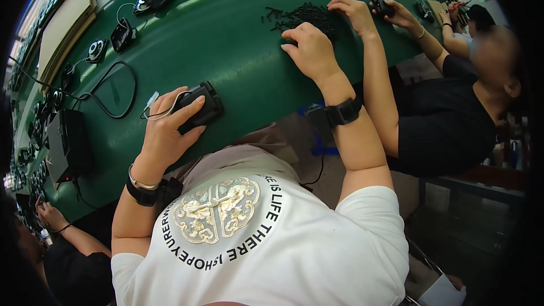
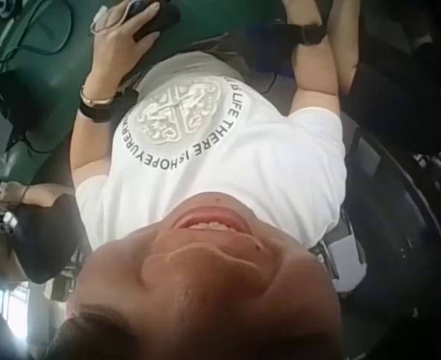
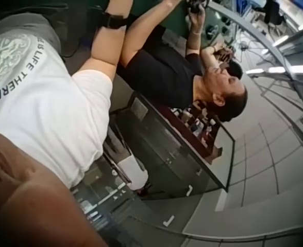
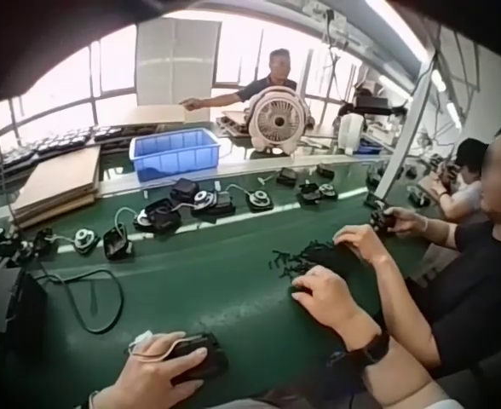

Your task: Assembling small electronic components by manually inserting parts and wires into black housings at a factory workstation.

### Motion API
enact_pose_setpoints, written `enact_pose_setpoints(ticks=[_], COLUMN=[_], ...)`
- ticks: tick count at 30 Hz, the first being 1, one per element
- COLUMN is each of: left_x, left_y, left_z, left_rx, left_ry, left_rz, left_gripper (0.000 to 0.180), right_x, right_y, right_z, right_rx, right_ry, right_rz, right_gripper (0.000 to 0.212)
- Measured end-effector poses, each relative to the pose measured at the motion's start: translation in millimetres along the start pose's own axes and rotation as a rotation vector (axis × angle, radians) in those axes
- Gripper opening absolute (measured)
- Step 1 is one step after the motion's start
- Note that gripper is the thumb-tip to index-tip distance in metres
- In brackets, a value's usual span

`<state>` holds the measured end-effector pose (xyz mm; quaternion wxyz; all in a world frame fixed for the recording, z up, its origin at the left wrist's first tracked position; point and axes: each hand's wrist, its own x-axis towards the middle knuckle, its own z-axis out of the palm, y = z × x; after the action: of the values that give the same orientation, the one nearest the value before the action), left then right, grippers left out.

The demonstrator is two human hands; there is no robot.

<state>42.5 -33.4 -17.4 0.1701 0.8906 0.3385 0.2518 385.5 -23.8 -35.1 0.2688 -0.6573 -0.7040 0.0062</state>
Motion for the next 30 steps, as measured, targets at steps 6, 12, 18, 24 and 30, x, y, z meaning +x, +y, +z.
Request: enact_pose_setpoints(ticks=[6,12,18,24,30], left_x=[-9,-23,-36,-35,-31], left_y=[-8,-26,-36,-43,-41], left_z=[4,12,19,24,26], left_rx=[0.007,-0.042,-0.006,0.009,0.004], left_ry=[0.002,-0.013,0.006,0.015,0.015], left_rz=[-0.018,0.012,-0.017,0.006,0.01], left_gripper=[0.057,0.056,0.054,0.054,0.054], right_x=[-3,-16,-50,-64,-59], right_y=[6,-3,-115,-127,-128], right_z=[15,35,45,71,69], right_rx=[0.098,0.141,1.095,0.967,0.875], right_ry=[0.03,0.18,-0.246,-0.351,-0.373], right_rz=[-0.056,-0.19,0.039,0.086,0.092], right_gripper=[0.014,0.009,0.01,0.008,0.007])
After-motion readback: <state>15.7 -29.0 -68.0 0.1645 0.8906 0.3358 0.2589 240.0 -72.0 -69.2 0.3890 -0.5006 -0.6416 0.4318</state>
